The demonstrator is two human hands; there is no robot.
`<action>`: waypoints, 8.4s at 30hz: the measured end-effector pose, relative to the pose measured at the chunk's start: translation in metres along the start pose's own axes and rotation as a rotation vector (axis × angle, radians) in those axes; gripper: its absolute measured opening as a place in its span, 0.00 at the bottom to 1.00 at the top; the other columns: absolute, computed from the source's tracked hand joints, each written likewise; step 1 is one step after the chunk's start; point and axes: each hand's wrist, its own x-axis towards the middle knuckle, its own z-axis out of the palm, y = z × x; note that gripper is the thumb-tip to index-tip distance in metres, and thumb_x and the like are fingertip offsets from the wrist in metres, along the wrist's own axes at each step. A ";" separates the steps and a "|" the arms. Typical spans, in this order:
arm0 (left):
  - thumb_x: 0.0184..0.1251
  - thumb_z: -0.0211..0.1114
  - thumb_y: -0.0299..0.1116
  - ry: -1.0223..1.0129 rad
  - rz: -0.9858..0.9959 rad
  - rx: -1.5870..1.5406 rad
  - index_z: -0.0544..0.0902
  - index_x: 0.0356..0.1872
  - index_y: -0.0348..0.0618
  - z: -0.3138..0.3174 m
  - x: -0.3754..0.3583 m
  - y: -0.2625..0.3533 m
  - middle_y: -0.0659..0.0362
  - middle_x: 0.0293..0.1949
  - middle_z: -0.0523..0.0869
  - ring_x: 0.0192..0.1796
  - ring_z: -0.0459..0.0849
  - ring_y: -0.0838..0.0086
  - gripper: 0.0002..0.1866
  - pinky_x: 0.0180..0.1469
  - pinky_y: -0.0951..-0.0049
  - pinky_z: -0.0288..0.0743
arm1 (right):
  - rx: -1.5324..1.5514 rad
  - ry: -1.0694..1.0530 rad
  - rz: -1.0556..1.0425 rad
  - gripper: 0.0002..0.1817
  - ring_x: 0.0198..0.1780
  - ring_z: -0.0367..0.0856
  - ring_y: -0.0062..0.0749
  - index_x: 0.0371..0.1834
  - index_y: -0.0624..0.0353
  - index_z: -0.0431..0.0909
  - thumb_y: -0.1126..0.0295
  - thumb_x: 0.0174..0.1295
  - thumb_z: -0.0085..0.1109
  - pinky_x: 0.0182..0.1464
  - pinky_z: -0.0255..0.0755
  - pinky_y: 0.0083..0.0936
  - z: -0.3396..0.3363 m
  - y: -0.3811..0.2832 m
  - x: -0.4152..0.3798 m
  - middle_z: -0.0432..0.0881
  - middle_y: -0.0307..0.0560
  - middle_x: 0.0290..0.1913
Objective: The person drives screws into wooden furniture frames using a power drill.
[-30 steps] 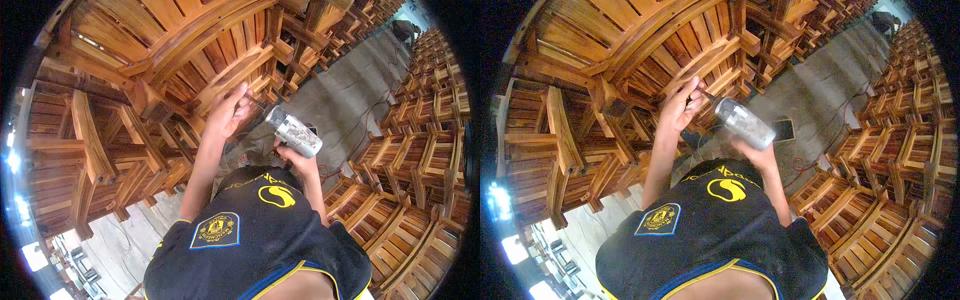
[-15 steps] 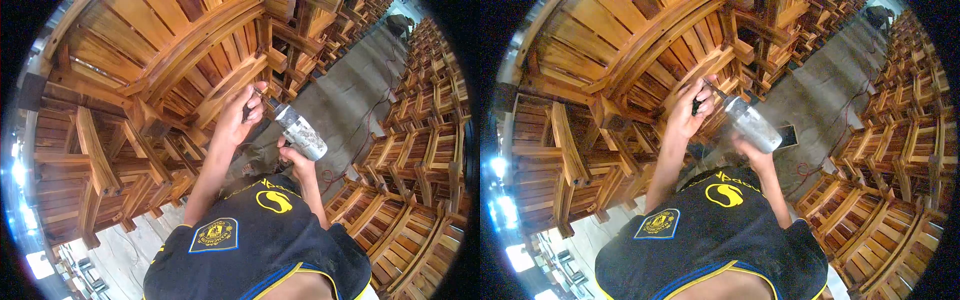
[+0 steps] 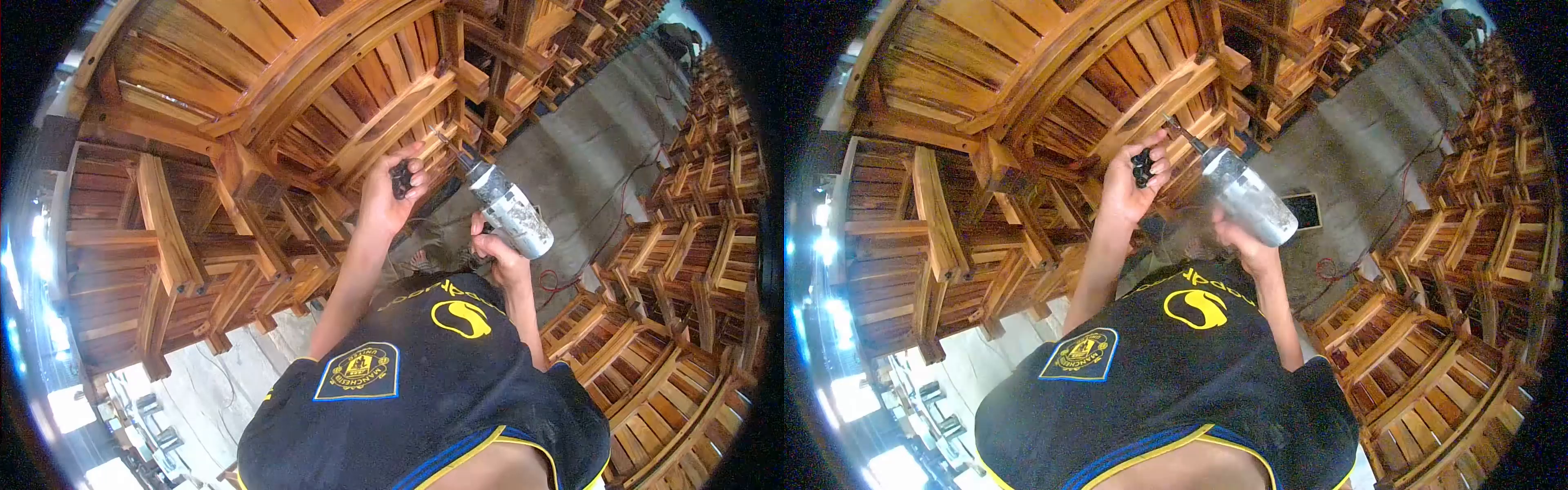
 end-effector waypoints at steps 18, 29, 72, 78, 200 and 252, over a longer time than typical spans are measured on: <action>0.72 0.56 0.43 0.177 0.097 0.150 0.76 0.46 0.40 0.004 -0.017 -0.003 0.67 0.21 0.67 0.22 0.66 0.80 0.16 0.21 0.80 0.57 | -0.388 -0.157 0.019 0.14 0.41 0.82 0.26 0.41 0.60 0.83 0.77 0.49 0.66 0.46 0.74 0.25 -0.030 0.016 -0.011 0.85 0.39 0.39; 0.70 0.60 0.48 0.101 0.116 0.273 0.74 0.36 0.44 0.009 -0.053 0.011 0.70 0.18 0.63 0.20 0.63 0.83 0.16 0.20 0.83 0.55 | -0.470 -0.043 -0.051 0.12 0.34 0.78 0.23 0.40 0.60 0.80 0.79 0.50 0.63 0.37 0.70 0.22 0.005 0.031 -0.042 0.81 0.38 0.35; 0.74 0.50 0.34 -0.651 0.709 0.239 0.77 0.55 0.39 0.128 -0.179 0.210 0.71 0.19 0.61 0.19 0.62 0.85 0.16 0.19 0.86 0.51 | -0.529 -0.090 -0.647 0.12 0.20 0.69 0.17 0.36 0.64 0.81 0.82 0.45 0.60 0.22 0.60 0.17 0.277 -0.144 -0.008 0.78 0.36 0.25; 0.73 0.50 0.34 -0.672 0.688 0.226 0.78 0.54 0.39 0.126 -0.176 0.211 0.71 0.19 0.61 0.20 0.62 0.85 0.15 0.20 0.86 0.52 | -0.544 -0.079 -0.658 0.12 0.21 0.71 0.17 0.37 0.63 0.81 0.82 0.46 0.62 0.22 0.61 0.18 0.276 -0.143 -0.008 0.79 0.36 0.26; 0.65 0.50 0.26 0.338 1.423 1.191 0.78 0.53 0.29 0.017 -0.115 0.261 0.43 0.25 0.81 0.30 0.83 0.56 0.18 0.36 0.61 0.76 | -0.684 -0.123 -0.596 0.19 0.27 0.73 0.19 0.41 0.64 0.79 0.85 0.42 0.55 0.24 0.63 0.18 0.303 -0.178 -0.022 0.79 0.39 0.32; 0.64 0.48 0.26 -0.602 -0.105 0.105 0.77 0.35 0.34 -0.117 -0.122 0.023 0.68 0.14 0.63 0.13 0.58 0.84 0.09 0.15 0.81 0.50 | -0.332 0.164 0.221 0.17 0.30 0.77 0.29 0.47 0.62 0.74 0.78 0.54 0.64 0.30 0.70 0.27 0.123 0.087 -0.043 0.79 0.43 0.35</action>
